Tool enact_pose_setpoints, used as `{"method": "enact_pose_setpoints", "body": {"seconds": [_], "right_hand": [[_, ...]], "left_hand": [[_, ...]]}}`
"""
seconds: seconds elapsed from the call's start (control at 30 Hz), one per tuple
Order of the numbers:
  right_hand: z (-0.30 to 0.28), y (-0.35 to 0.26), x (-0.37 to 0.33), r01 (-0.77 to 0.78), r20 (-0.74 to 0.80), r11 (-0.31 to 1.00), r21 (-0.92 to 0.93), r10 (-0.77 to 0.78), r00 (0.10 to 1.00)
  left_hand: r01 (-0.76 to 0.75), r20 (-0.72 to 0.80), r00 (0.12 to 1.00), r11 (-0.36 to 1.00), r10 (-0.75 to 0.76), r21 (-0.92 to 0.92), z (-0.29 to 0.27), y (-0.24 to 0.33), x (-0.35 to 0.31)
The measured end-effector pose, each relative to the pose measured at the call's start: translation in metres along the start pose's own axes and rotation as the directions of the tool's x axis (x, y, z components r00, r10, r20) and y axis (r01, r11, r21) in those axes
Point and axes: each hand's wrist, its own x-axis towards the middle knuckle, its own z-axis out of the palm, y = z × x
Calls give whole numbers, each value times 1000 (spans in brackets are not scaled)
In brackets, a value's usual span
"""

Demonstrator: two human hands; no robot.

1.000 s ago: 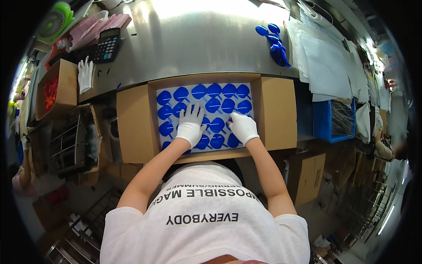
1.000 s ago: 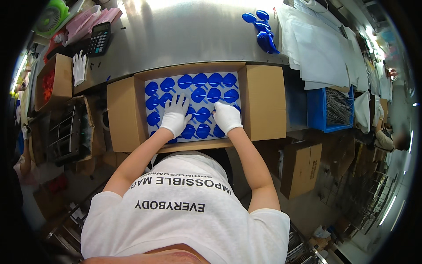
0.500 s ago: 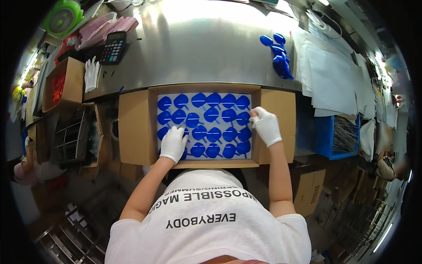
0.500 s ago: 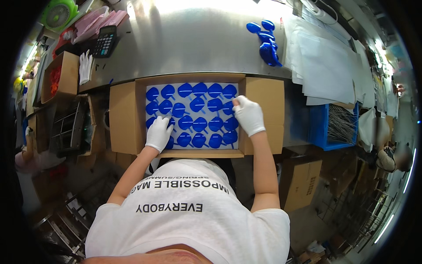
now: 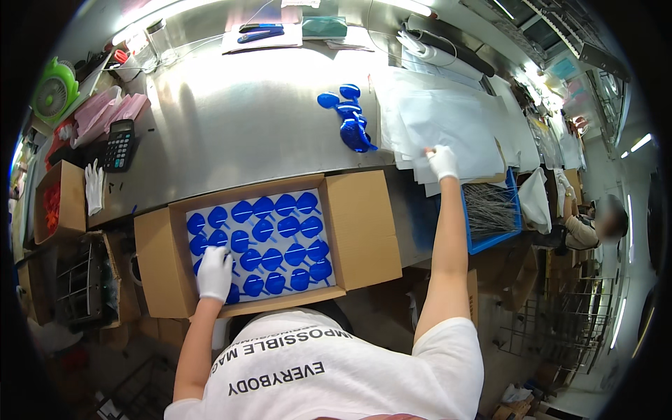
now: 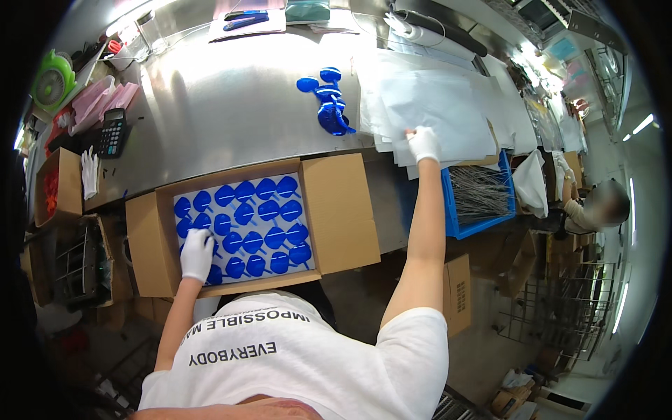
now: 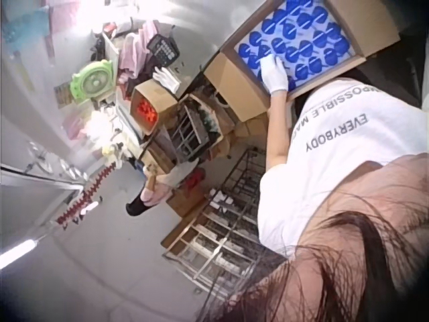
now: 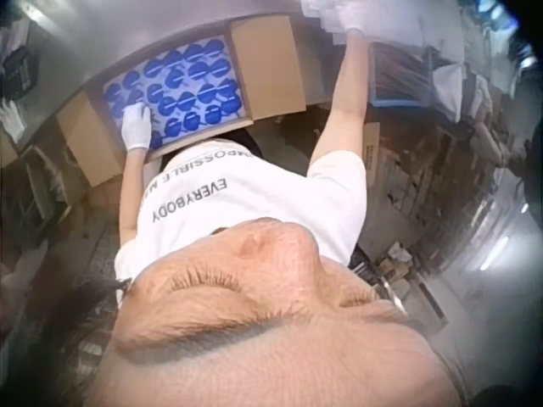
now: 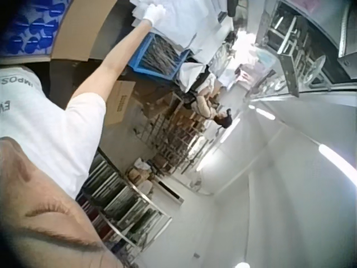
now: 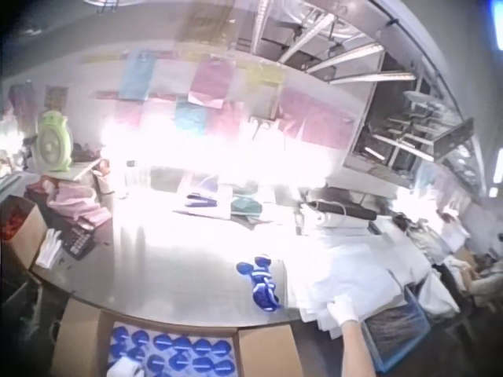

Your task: The person repeatedly picks up blue balloon figures and places them into a cardboard box lined with tissue paper. They periodically retrieve a metal rack of balloons from a nearby shelf, place it on the table, and continue the assembly process.

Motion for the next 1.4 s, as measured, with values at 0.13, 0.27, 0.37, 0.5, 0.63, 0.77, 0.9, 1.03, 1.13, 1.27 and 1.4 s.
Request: {"method": "enact_pose_setpoints", "body": {"seconds": [0.13, 0.27, 0.37, 0.5, 0.63, 0.77, 0.9, 1.03, 1.13, 1.27, 1.4], "right_hand": [[-20, -72, -92, 242, -256, 953, -182, -284, 924], [14, -36, -85, 292, -355, 936, -199, -346, 868], [15, -34, -85, 254, -437, 967, -9, -232, 869], [25, -47, -102, 231, -397, 948, 220, -129, 909], [33, -50, -117, 154, -393, 880, 450, 40, 919], [15, -122, -167, 336, -284, 698, 633, -194, 939], [21, -244, -270, 341, 27, 536, 772, -565, 825], [59, -300, -335, 137, 298, 515, 846, -671, 679], [17, -303, -338, -418, 529, 323, 849, -520, 671], [49, -252, -311, -565, 570, 128, 815, -355, 741], [88, -237, -305, -501, 724, 561, 659, -293, 624]], "left_hand": [[89, -169, 981, 996, -93, -31, -29, -15, -53], [125, -204, 969, 988, -141, -91, -23, -19, -60], [115, -195, 971, 987, -137, -116, -26, -21, -61], [78, -147, 983, 979, -107, -187, -27, -23, -59], [46, -101, 992, 968, -73, -246, -22, -23, -57], [50, -16, 998, 898, -63, -437, -18, -19, -48], [287, 250, 957, 589, -146, -755, -3, 22, 1], [382, 266, 923, 556, -280, -739, 13, 21, 44], [374, 187, 909, 535, -371, -757, 9, -16, 34], [410, 5, 822, 585, -569, -700, 0, -54, 7], [282, -283, 815, 773, -505, -568, -6, -62, -12]]}}
